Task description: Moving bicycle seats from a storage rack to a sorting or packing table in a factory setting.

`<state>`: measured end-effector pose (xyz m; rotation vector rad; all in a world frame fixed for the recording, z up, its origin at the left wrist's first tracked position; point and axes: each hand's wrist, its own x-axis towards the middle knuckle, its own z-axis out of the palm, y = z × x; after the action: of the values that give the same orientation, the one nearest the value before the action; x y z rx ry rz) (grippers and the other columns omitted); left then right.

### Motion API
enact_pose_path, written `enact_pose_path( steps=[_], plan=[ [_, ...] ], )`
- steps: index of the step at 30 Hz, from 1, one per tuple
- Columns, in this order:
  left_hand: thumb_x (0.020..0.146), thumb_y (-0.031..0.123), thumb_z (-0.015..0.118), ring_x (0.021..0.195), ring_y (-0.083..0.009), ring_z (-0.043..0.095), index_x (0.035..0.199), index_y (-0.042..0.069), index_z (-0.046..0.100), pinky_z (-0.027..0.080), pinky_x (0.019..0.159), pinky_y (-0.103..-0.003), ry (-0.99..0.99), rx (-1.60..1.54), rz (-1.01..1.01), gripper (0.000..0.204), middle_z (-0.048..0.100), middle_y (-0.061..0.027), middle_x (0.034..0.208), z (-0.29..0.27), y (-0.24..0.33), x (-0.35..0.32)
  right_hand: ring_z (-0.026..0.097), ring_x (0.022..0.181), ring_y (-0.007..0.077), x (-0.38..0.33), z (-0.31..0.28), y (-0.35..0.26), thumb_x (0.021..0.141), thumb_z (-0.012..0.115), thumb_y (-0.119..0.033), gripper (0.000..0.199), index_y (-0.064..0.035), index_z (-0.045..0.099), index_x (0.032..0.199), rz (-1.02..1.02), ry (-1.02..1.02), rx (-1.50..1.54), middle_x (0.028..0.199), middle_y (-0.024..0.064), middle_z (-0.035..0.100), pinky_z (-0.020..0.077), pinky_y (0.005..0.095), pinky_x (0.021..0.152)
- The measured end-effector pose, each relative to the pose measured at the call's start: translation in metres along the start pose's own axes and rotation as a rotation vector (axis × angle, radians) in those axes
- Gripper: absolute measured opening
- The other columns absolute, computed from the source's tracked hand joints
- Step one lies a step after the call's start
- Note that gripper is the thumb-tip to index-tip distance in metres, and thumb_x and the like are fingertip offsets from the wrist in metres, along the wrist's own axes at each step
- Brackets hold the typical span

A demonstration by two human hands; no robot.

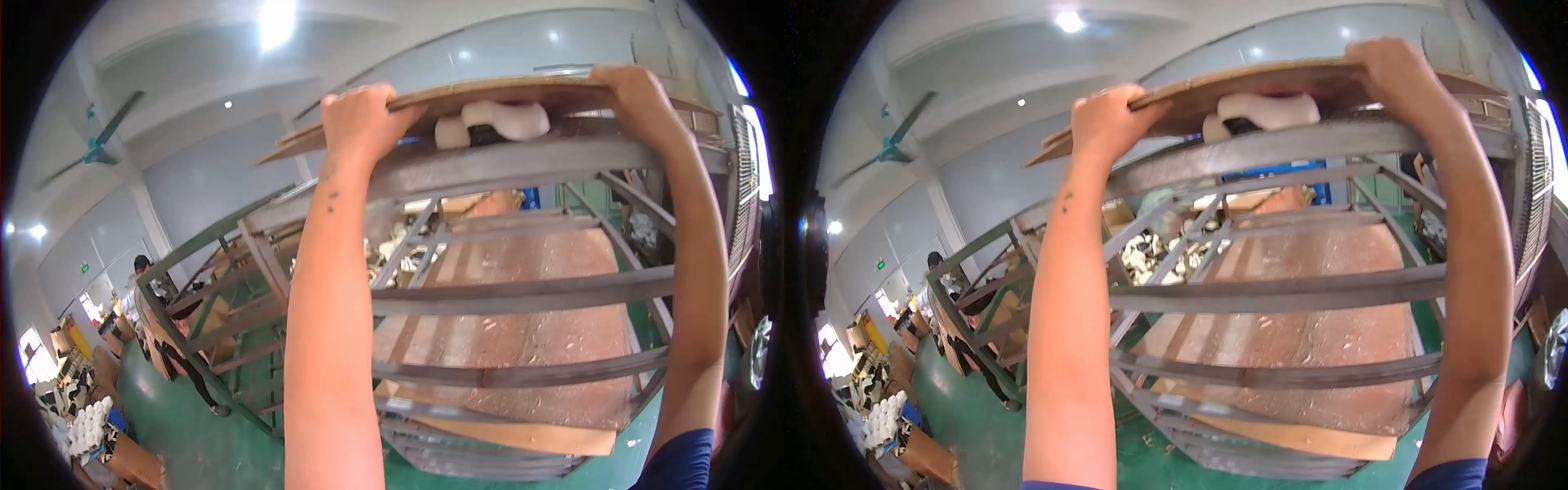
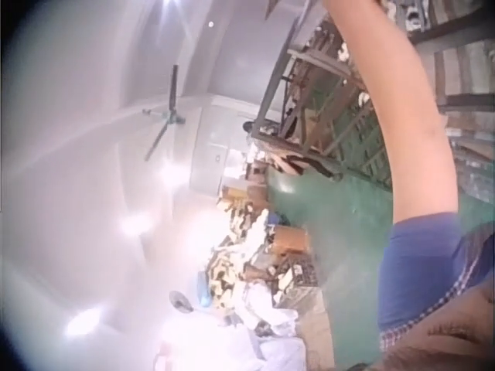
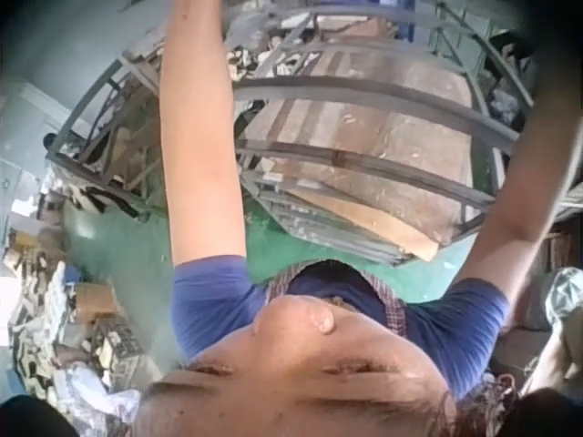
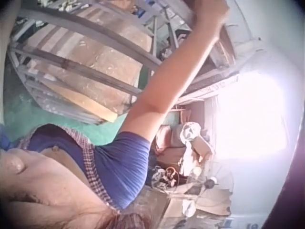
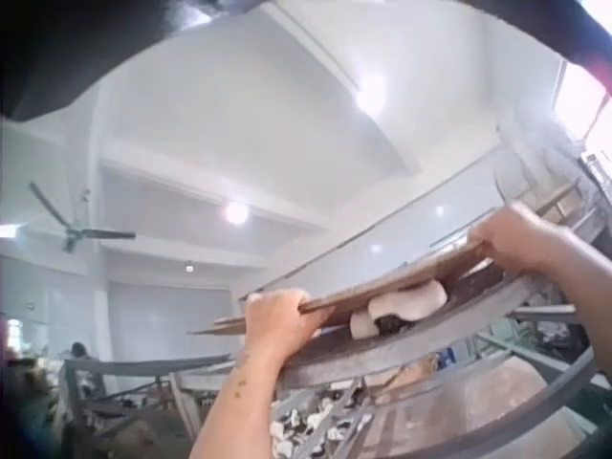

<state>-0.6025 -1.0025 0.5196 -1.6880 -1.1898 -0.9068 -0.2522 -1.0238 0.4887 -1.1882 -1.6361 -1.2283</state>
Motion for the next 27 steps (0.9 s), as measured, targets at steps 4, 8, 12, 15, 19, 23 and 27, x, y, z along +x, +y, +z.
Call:
enact_pose_path(
  steps=[4,8,12,15,19,23,27],
  plan=[
    [0.073,0.041,0.071,0.091,-0.0292,0.061,0.091,0.008,0.067,0.038,0.085,-0.046,0.349,0.000,0.103,0.038,0.068,-0.0105,0.090,-0.007,-0.001,-0.015,0.061,0.083,0.0384,0.002,-0.007,-0.012,0.080,0.060,-0.011,0.009,-0.0047,0.061,0.086,0.001,0.048,0.068,0.081,0.0191,0.063,0.0477,0.0467,0.074],
    [0.072,0.034,0.073,0.102,-0.0304,0.057,0.105,0.006,0.064,0.037,0.090,-0.047,0.828,0.143,0.094,0.044,0.067,-0.0098,0.097,-0.021,0.039,-0.044,0.064,0.082,0.0333,0.012,-0.010,-0.002,0.080,0.059,-0.014,0.011,-0.0053,0.062,0.087,-0.029,-0.013,-0.039,0.082,0.0157,0.065,0.0519,0.0421,0.074],
    [0.075,0.039,0.068,0.088,-0.0326,0.062,0.096,0.002,0.069,0.045,0.083,-0.041,0.263,-0.343,-0.139,0.043,0.067,-0.0161,0.084,-0.032,0.061,-0.068,0.064,0.083,0.0344,0.023,-0.021,0.012,0.082,0.063,-0.022,0.019,-0.0043,0.063,0.088,-0.014,-0.102,0.002,0.084,0.0152,0.065,0.0516,0.0423,0.074],
    [0.078,0.046,0.063,0.078,-0.0343,0.064,0.087,0.000,0.070,0.049,0.075,-0.040,-0.074,-0.387,-0.205,0.048,0.066,-0.0201,0.077,-0.033,0.057,-0.046,0.063,0.086,0.0342,0.029,-0.024,0.028,0.081,0.064,-0.024,0.021,-0.0054,0.064,0.090,-0.044,-0.128,0.049,0.086,0.0157,0.065,0.0507,0.0431,0.077],
    [0.080,0.054,0.057,0.087,-0.0347,0.065,0.096,0.001,0.069,0.048,0.079,-0.040,-0.523,-0.208,-0.199,0.057,0.066,-0.0233,0.087,-0.064,0.079,0.013,0.063,0.087,0.0340,0.035,-0.018,0.034,0.079,0.065,-0.026,0.023,-0.0069,0.065,0.091,0.025,-0.081,0.053,0.087,0.0151,0.065,0.0504,0.0435,0.076],
    [0.083,0.051,0.056,0.107,-0.0305,0.059,0.121,0.004,0.058,0.045,0.091,-0.037,-0.642,-0.019,-0.013,0.060,0.061,-0.0208,0.114,-0.064,0.152,0.031,0.063,0.085,0.0341,0.031,-0.016,0.058,0.078,0.066,-0.028,0.024,-0.0073,0.065,0.090,0.054,-0.075,0.051,0.085,0.0144,0.065,0.0505,0.0438,0.075],
    [0.086,0.059,0.046,0.098,-0.0313,0.062,0.109,0.004,0.065,0.047,0.087,-0.039,-0.618,-0.054,-0.015,0.063,0.065,-0.0234,0.097,-0.021,0.147,0.053,0.064,0.085,0.0329,0.040,-0.017,0.066,0.076,0.068,-0.033,0.027,-0.0089,0.067,0.089,0.036,-0.015,0.132,0.084,0.0137,0.066,0.0507,0.0434,0.074]
  ],
)
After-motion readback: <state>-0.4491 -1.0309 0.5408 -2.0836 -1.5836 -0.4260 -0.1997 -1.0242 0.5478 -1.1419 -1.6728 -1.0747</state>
